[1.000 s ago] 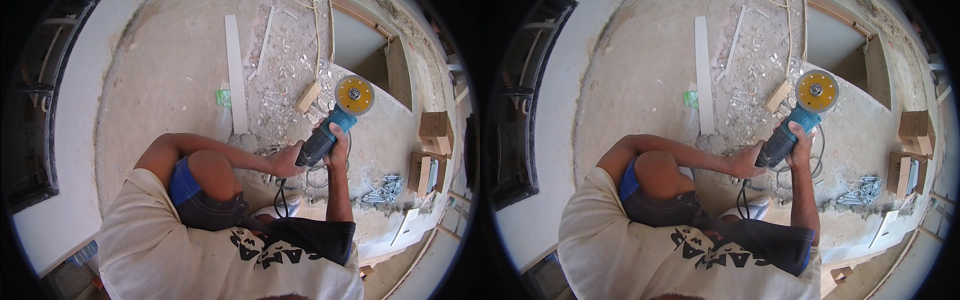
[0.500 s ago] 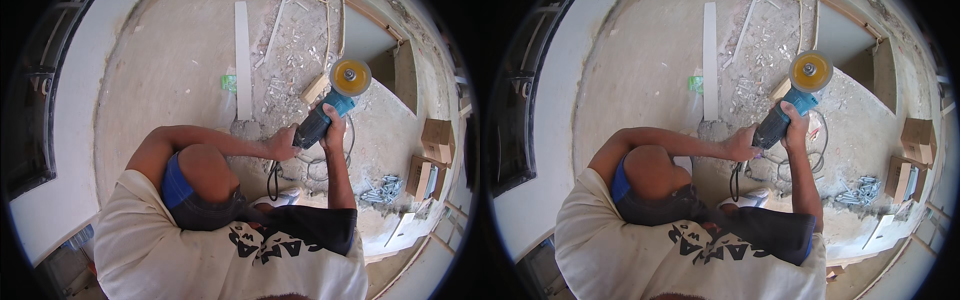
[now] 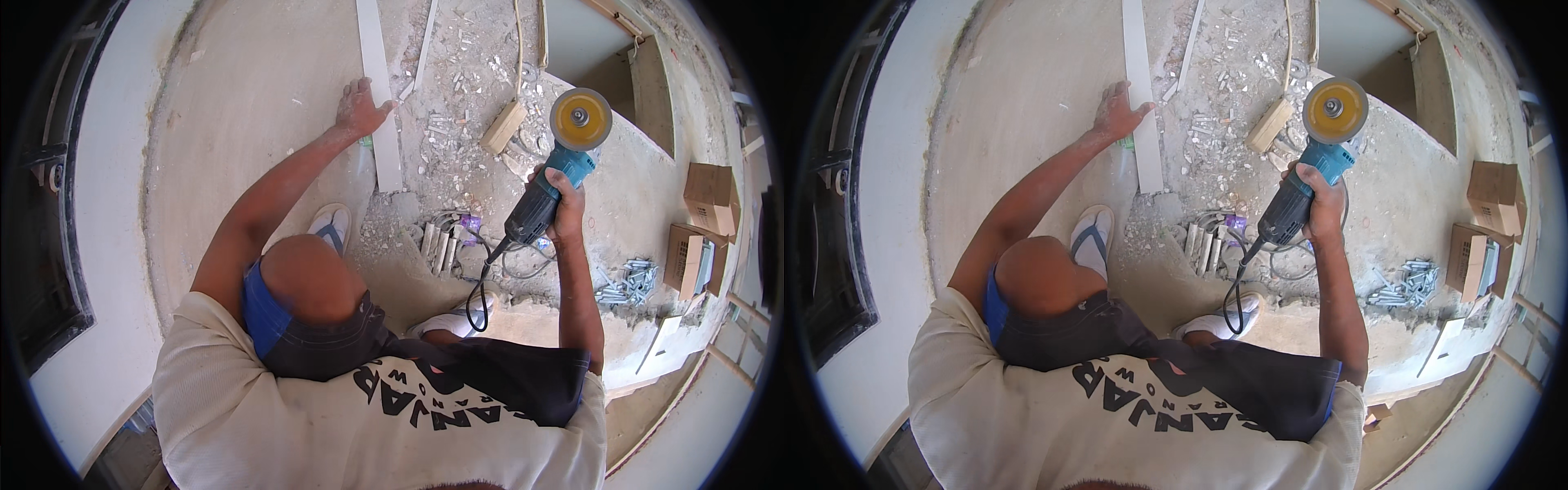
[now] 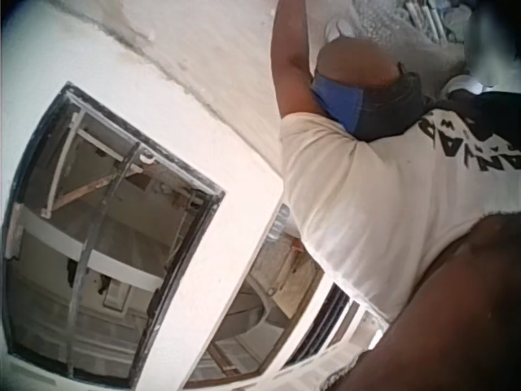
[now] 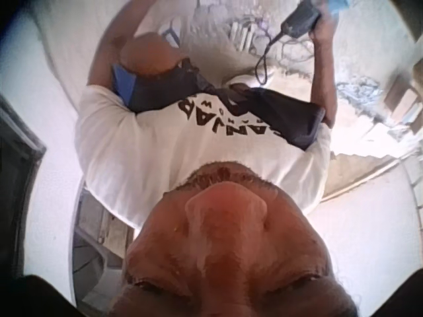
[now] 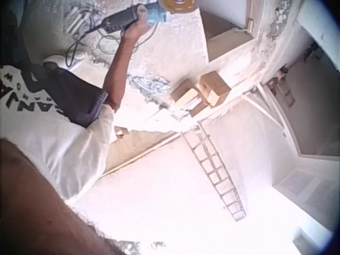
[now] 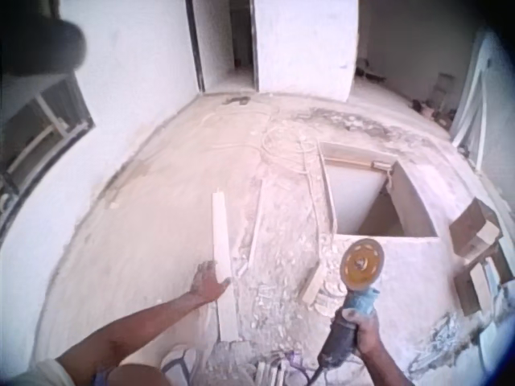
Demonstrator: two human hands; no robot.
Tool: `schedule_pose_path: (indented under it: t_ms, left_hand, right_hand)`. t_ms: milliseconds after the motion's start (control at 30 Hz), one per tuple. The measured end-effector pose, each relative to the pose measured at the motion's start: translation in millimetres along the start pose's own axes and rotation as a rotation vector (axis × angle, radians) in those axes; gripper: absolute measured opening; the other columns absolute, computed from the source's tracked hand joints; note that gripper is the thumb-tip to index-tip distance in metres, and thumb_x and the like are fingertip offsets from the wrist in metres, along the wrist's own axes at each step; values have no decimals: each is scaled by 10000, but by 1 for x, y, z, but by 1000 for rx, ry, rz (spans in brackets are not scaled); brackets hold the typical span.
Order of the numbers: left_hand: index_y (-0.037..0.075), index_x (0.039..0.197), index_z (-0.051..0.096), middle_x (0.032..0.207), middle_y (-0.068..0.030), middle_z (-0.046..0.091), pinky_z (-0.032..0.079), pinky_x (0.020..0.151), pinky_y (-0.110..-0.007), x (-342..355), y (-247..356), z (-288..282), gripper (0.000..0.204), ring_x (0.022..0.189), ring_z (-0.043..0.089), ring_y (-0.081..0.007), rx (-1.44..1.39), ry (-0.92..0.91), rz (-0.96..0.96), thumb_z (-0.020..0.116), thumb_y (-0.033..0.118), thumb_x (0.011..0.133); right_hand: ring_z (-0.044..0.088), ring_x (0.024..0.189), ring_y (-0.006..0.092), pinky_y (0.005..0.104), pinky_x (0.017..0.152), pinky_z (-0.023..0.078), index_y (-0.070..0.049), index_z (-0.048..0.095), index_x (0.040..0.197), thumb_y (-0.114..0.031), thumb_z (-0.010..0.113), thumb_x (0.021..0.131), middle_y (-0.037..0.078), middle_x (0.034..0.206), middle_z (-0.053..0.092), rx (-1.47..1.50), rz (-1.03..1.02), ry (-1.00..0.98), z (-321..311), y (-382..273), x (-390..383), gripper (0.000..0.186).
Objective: The person uses an angle grinder to cut a piece of skirting board on the floor.
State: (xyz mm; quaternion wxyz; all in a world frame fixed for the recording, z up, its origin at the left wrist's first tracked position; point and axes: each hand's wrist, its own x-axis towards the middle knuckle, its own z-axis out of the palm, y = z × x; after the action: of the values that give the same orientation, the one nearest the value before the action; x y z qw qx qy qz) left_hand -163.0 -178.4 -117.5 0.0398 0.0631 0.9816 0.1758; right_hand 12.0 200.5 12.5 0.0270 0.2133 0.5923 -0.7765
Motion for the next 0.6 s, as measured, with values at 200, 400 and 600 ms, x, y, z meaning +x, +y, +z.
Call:
schedule_pose_path:
  t_ms: [200, 400, 600]
  left_hand:
    - [-138, 1559, 275, 1554, -348, 396, 310, 1232, -559, 71, -2, 28, 1205, 1461, 382, -503, 63, -27, 1, 723, 725, 847]
    - [-86, 1628, 155, 1678, -379, 169, 141, 1275, -645, 122, -42, 74, 1111, 1547, 149, -590, 16, 121, 136, 716, 519, 885]
    - [-30, 1616, 207, 1662, -374, 202, 132, 1287, -624, 120, -23, 101, 950, 1549, 140, -576, -298, 197, 370, 720, 272, 877]
  right_hand:
    - [699, 760, 200, 335, 717, 585, 18, 666, 1058, -236, 756, 864, 135, 892, 722, -108, 29, 37, -10, -13, -29, 332]
    - [716, 837, 206, 331, 756, 594, 32, 636, 1164, -279, 763, 841, 132, 952, 712, -166, 97, 97, 6, -17, -50, 467]
    - [712, 779, 200, 322, 731, 594, 39, 671, 1087, -221, 791, 818, 126, 886, 717, -230, 168, 134, 24, -28, -55, 393]
